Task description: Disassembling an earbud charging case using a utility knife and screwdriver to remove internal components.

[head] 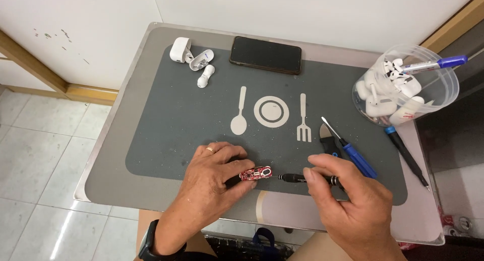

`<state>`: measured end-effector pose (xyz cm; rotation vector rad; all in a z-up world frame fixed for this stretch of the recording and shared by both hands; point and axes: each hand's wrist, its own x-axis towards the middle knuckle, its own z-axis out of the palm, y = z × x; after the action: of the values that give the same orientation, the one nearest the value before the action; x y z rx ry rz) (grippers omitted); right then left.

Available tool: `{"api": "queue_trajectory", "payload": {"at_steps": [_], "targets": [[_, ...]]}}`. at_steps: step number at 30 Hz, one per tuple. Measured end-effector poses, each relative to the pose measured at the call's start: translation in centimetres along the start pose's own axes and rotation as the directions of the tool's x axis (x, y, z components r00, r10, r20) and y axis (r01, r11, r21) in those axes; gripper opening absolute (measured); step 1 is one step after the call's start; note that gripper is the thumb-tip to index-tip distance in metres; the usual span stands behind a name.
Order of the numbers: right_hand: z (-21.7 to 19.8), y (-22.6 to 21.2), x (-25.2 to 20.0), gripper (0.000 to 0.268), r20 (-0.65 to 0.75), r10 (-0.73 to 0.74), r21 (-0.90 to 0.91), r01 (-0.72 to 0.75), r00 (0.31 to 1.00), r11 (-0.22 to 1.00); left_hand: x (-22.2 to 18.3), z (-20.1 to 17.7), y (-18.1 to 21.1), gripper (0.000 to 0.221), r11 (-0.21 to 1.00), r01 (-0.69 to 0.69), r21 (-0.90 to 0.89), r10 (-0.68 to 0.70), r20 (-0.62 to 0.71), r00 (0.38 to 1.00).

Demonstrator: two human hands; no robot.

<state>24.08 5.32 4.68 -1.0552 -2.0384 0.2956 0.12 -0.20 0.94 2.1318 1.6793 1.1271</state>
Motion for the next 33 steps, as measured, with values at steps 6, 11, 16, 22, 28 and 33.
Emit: {"api": "queue_trajectory", "payload": {"at_steps": [6,11,16,22,28,33], "targets": [[-0.1,-0.5,0.2,0.02,0.017,-0.016,0.005,0.016,1.0,1.0,0.0,-0.1,0.2,0.012,1.0,0.0,-0.005,0.0,-0.01,1.0],[-0.1,-0.2,0.1,0.024,0.035,-0.04,-0.012,0.04,0.999,0.999,-0.1,0.0,0.0,0.015,1.0,-0.004,0.002,0.004,-0.007,1.0],[-0.1,-0.5,0.3,0.024,0.023,-0.072,-0.013,0.073,0.997,0.997,0.0,0.2,-0.2,0.016,1.0,-0.009,0.013,0.009,-0.002,1.0],[-0.1,-0.8,0.3,0.024,0.01,-0.052,-0.025,0.052,0.999,0.998,-0.1,0.2,-0.3,0.018,1.0,-0.016,0.006,0.016,-0.01,1.0],[-0.1,-0.7,0.4,0.025,0.013,-0.068,-0.031,0.069,0.998,0.997,-0.1,0.2,-0.3,0.02,1.0,-0.011,0.005,0.011,-0.006,1.0],[-0.8,-1.7,2.0,0.018,0.121,-0.307,-0.101,0.319,0.944,0.942,0.0,0.1,-0.1,0.015,1.0,-0.006,-0.003,0.006,0.0,1.0]]}}
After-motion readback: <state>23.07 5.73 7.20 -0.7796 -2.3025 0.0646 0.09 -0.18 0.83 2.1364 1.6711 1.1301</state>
